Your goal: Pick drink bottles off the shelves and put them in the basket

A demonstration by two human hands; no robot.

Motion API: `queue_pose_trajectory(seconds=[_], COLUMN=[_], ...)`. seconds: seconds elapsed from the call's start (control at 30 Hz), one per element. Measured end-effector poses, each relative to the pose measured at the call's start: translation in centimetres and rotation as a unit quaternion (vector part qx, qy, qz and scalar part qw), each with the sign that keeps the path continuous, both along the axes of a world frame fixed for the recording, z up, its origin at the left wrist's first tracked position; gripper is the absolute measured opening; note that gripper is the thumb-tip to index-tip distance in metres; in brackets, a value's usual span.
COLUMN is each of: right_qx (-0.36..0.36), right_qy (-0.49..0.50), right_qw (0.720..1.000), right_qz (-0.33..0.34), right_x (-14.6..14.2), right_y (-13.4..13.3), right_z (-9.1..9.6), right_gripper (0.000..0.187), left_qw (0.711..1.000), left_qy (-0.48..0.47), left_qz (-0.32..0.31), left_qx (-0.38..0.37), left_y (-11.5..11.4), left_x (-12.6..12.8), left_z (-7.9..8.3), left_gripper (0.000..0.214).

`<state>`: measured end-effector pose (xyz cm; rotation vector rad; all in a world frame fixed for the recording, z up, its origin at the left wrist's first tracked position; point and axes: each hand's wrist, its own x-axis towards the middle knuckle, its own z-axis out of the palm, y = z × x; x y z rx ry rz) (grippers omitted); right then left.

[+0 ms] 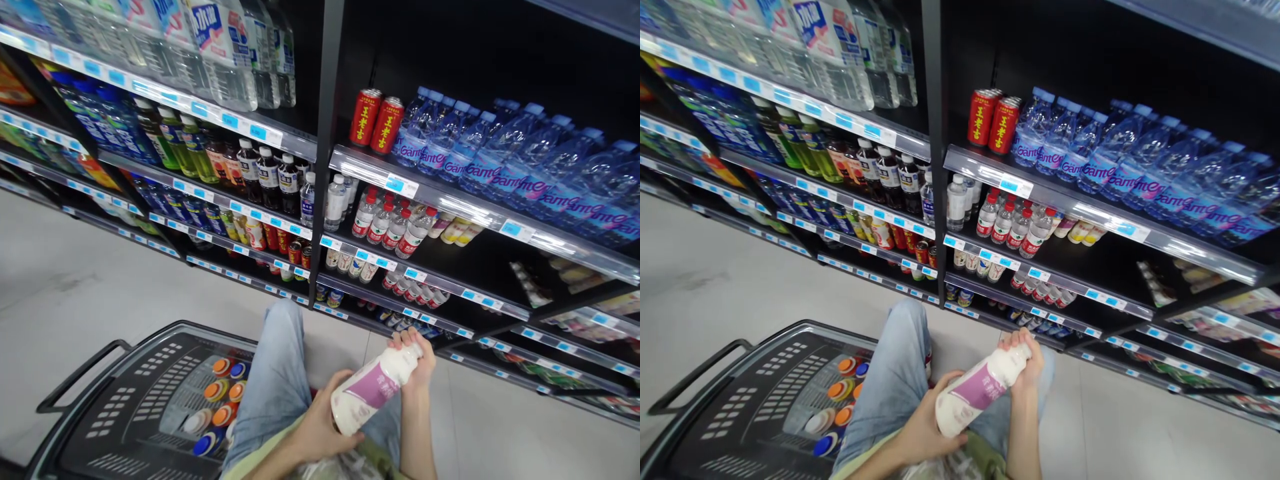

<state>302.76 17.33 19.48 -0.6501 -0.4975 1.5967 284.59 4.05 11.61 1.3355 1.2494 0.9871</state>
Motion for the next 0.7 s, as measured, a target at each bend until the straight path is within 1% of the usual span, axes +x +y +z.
queue_pose_trajectory(seconds=[0.1, 0.2, 0.3, 0.37, 0.43, 0.5, 0.53, 0.6, 0.7], right_qx=[-0.013, -0.033, -0.048, -0.05, -0.045, -0.041, -0.042, -0.046, -0.041], right_qy=[-0.003, -0.002, -0.003, -0.008, -0.013, -0.016, -0.016, -0.016, -0.021], right_qw=[1.0, 0.999, 0.998, 0.998, 0.998, 0.999, 0.999, 0.999, 0.999], right_qz=[-0.009, -0.016, -0.032, -0.036, -0.031, -0.023, -0.019, -0.015, -0.005], right_x=[-0.1, -0.4, -0.6, -0.7, -0.7, -0.7, -0.7, -0.7, -0.5], right_y=[0.0, -0.1, -0.1, -0.1, -0.1, -0.1, 0.0, -0.1, -0.2], right_z=[0.2, 0.6, 0.9, 0.8, 0.7, 0.6, 0.5, 0.5, 0.6], right_gripper=[0.035, 0.036, 0.034, 0.032, 0.03, 0.029, 0.03, 0.031, 0.033], left_qw=[0.998, 0.996, 0.992, 0.987, 0.978, 0.971, 0.97, 0.974, 0.984], left_qy=[0.06, 0.09, 0.118, 0.145, 0.177, 0.196, 0.195, 0.178, 0.151], left_qz=[0.005, 0.011, 0.017, 0.03, 0.044, 0.051, 0.05, 0.041, 0.03], left_qx=[0.0, 0.013, 0.035, 0.065, 0.1, 0.128, 0.136, 0.137, 0.087], left_y=[0.0, 0.0, 0.0, -0.1, -0.1, -0.1, -0.1, 0.0, 0.1], left_x=[-0.1, -0.2, -0.3, -0.4, -0.5, -0.5, -0.5, -0.5, -0.4], left_z=[-0.1, -0.3, -1.0, -1.9, -2.6, -2.9, -2.8, -2.1, -0.4], left_gripper=[0.1, 0.102, 0.106, 0.103, 0.096, 0.09, 0.088, 0.084, 0.083])
